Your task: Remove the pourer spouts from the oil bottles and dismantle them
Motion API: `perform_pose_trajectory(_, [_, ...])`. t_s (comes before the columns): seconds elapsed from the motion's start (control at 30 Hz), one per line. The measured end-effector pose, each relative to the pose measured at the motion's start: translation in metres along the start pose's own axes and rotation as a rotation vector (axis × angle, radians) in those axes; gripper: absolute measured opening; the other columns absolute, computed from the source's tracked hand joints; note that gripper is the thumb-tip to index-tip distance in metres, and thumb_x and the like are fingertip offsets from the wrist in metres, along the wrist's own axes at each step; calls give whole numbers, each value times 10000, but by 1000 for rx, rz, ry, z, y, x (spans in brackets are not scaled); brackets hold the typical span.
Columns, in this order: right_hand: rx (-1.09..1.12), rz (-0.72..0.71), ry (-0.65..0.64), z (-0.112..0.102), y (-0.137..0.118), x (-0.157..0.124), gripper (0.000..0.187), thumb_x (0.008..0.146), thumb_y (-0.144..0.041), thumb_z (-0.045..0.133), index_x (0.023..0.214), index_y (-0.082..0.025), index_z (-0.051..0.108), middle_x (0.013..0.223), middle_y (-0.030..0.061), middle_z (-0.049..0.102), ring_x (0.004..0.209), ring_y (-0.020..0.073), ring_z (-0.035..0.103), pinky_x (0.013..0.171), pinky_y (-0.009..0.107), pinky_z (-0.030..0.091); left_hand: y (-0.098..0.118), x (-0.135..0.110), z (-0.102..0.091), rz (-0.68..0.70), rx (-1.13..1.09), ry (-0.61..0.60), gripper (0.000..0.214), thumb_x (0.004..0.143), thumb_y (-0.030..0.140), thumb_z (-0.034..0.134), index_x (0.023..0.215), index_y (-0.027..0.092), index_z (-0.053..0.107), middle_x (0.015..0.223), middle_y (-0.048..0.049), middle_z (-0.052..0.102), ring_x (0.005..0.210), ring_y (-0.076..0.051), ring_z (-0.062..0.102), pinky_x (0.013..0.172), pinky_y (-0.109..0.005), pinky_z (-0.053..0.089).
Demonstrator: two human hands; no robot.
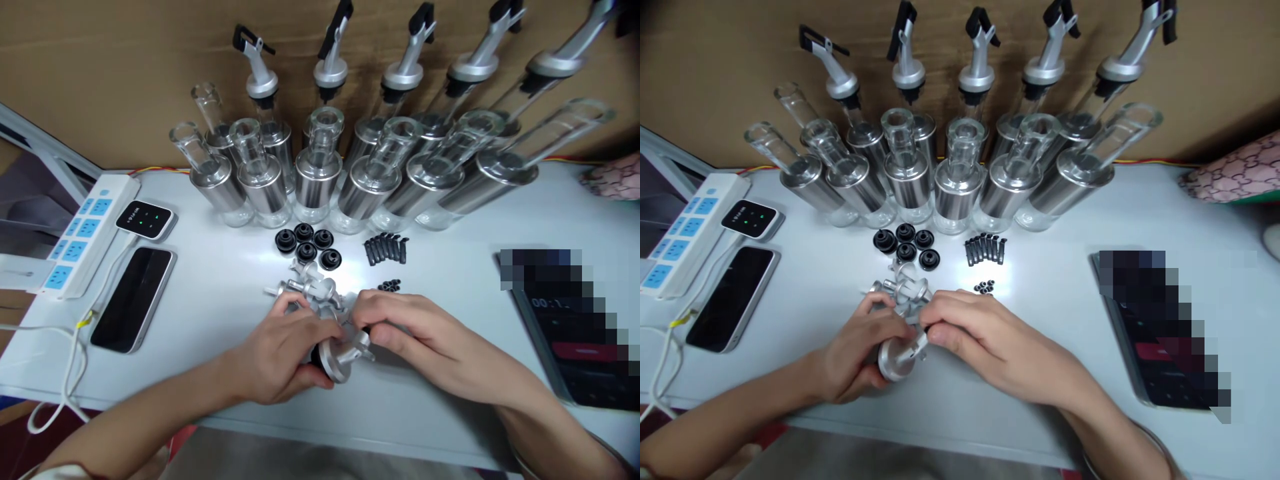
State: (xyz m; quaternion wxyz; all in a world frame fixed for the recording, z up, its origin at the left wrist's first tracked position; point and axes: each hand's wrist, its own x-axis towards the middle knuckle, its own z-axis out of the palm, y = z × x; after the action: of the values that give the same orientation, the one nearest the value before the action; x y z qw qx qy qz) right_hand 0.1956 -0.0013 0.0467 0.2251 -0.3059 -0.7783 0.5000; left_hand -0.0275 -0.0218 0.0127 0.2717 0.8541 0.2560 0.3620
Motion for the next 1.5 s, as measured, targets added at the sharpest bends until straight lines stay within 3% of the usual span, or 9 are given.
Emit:
perform_pose_trajectory(0.13, [-10,47,-14,3,-3,1,301,1016,-313,330,774,-210,476,712,-22,510,666,111,506,628,230,402,1,3,-1,63,113,-36,380,1013,453,273,1056,144,490,763,0,666,634,-115,576,887,-314,347])
perform_pose_trajectory(0.33, [-6,87,106,-1,-5,2,428,993,-344,358,590,-201,327,535,-48,369,483,92,369,484,228,322,1,0,-1,159,239,-64,308,1018,374,329,1094,123,489,764,-18,684,681,-119,606,923,-360,346])
perform_pose_trajectory(0.43, [33,148,251,-11,-5,-1,382,952,-366,464,608,-202,496,559,-25,525,508,103,490,501,223,393,1,0,-3,154,225,-19,302,1013,385,351,1080,126,492,739,-8,680,667,-110,609,929,-356,349])
perform_pose_trajectory(0.53, [95,153,355,-21,-4,-4,121,871,-300,614,777,-231,645,736,3,667,668,134,615,619,236,479,1,1,-5,139,220,-22,315,1011,402,346,1076,132,494,757,-15,693,679,-115,624,924,-350,357])
perform_pose_trajectory(0.73, [-118,32,497,-33,6,-14,78,808,-185,665,812,-258,637,768,-9,602,703,136,544,621,257,430,-1,1,-3,150,193,20,314,994,407,399,1084,130,513,745,-5,677,656,-126,621,924,-354,361])
perform_pose_trajectory(0.9, [-469,222,349,-42,9,-16,129,827,-295,580,732,-211,604,662,-6,571,569,129,492,547,269,388,-1,3,-4,140,207,-8,335,1006,419,353,1048,130,517,759,-7,681,656,-112,615,932,-348,349])
perform_pose_trajectory(1.13, [-584,475,324,-48,18,-14,189,792,-350,475,765,-209,597,616,22,636,507,161,561,529,292,425,-3,-1,-3,149,176,19,334,990,435,393,1089,138,509,777,-11,684,658,-126,613,924,-362,363])
perform_pose_trajectory(1.33, [-630,304,298,-46,38,-17,220,840,-322,452,774,-215,632,748,63,676,589,185,604,600,332,490,-2,0,-5,148,173,-27,331,990,421,395,1103,128,501,785,-22,684,683,-134,624,920,-361,367])
perform_pose_trajectory(1.5, [-592,311,243,-41,42,-18,222,791,-227,439,830,-204,656,765,63,689,625,196,632,628,353,525,-2,2,-5,152,181,-15,348,998,430,365,1056,119,512,744,-15,670,651,-125,614,908,-353,365])
